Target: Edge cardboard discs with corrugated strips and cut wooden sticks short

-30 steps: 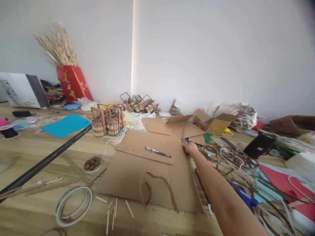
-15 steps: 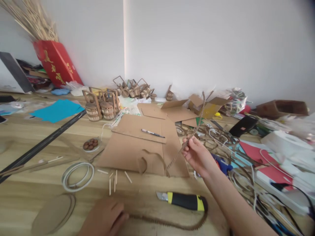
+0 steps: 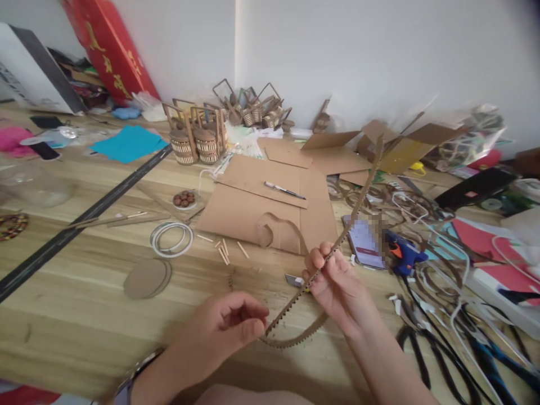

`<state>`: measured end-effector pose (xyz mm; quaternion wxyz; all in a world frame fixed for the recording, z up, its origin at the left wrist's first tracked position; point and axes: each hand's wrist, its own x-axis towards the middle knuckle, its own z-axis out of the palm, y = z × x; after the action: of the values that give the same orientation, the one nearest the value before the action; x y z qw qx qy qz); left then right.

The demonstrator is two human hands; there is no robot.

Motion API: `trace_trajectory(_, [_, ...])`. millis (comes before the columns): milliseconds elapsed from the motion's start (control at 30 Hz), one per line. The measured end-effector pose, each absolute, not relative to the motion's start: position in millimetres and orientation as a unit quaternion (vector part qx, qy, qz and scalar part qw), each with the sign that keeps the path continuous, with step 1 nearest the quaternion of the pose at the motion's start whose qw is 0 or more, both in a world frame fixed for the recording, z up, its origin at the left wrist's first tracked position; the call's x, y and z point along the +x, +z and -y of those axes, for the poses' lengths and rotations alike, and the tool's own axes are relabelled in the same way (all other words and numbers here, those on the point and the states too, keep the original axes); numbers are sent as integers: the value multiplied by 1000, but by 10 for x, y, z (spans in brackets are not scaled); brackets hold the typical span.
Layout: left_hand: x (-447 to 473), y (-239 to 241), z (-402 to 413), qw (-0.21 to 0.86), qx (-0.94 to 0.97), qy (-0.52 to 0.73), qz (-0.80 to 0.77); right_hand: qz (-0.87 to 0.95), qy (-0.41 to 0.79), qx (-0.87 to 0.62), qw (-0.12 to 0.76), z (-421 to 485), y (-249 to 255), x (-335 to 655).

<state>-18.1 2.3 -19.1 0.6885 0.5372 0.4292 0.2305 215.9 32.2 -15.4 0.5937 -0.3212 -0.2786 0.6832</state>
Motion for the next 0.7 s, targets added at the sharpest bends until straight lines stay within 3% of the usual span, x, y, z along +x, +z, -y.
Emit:
trace_trajectory(133, [-75,-170,-29,742,474,234,-412,283,688,-317,588,-316,-184,2137])
trace_trajectory(333, [-26,-166,-37,728,489,226,-424,292,680,-327,587,-312,-190,2129])
trace_trajectory(500, [-101,-182,-24,680,524,206,-469,304,629,-366,614,-202,-190,2243])
trace_trajectory(700, [-450,-215,-41,552,618,176,-531,319,547,-463,620,287,-324,2682])
